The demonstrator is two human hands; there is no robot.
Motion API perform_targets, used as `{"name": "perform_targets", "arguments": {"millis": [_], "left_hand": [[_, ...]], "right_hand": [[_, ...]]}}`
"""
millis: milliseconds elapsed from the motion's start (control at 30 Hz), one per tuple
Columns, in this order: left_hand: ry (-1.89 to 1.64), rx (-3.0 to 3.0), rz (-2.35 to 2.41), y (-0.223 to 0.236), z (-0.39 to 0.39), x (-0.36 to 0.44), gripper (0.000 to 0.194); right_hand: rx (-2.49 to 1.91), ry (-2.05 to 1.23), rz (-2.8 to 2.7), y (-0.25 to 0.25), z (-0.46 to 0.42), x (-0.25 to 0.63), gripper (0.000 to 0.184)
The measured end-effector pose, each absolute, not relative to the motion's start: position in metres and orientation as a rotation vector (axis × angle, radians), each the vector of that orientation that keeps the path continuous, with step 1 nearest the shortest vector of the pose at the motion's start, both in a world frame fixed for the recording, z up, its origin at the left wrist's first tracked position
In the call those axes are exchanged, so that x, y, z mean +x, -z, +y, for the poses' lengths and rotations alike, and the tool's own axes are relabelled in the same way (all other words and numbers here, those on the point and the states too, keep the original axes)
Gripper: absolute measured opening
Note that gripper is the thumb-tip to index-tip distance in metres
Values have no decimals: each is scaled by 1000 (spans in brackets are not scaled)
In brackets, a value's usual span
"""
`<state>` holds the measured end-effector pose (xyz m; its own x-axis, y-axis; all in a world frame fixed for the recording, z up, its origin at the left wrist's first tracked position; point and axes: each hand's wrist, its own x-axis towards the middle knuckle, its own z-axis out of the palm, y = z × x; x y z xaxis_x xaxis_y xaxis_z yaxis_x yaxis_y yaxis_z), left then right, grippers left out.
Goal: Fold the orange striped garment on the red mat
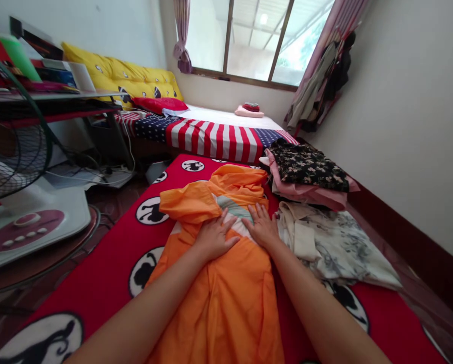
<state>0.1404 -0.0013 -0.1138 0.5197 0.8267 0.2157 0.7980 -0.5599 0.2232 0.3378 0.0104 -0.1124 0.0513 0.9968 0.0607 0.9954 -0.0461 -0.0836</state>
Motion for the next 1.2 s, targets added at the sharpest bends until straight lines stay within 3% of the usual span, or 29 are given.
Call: {"name": "perform_targets", "arguments": {"millis": [233,433,633,733,833,1000,1200], "left_hand": [[-316,2617,1399,106,3,139,65],[-88,2573,1356,87,-11,134,67],[-251,2629,1246,73,-68,104,45],[-416,2607,1124,69,-100,75,46],[-437,2614,960,64,-131,50,48],[-446,2617,665,60,-182,44,46],[-410,2656,433,70,-212,70,27]], "right_hand": [[-2280,-214,-2141,99,-6,334,69],[-2068,-408,-2326,91,-108,329,69],[-1612,-371,-2046,69,-239,312,36],[-1386,-352,-2103,59,-300,297,26],[-1411,-364,-2207,63,-346,288,33],[-1594,-246,-2102,96,-377,293,69],[-1641,-278,-1852,119,-371,294,51]]}}
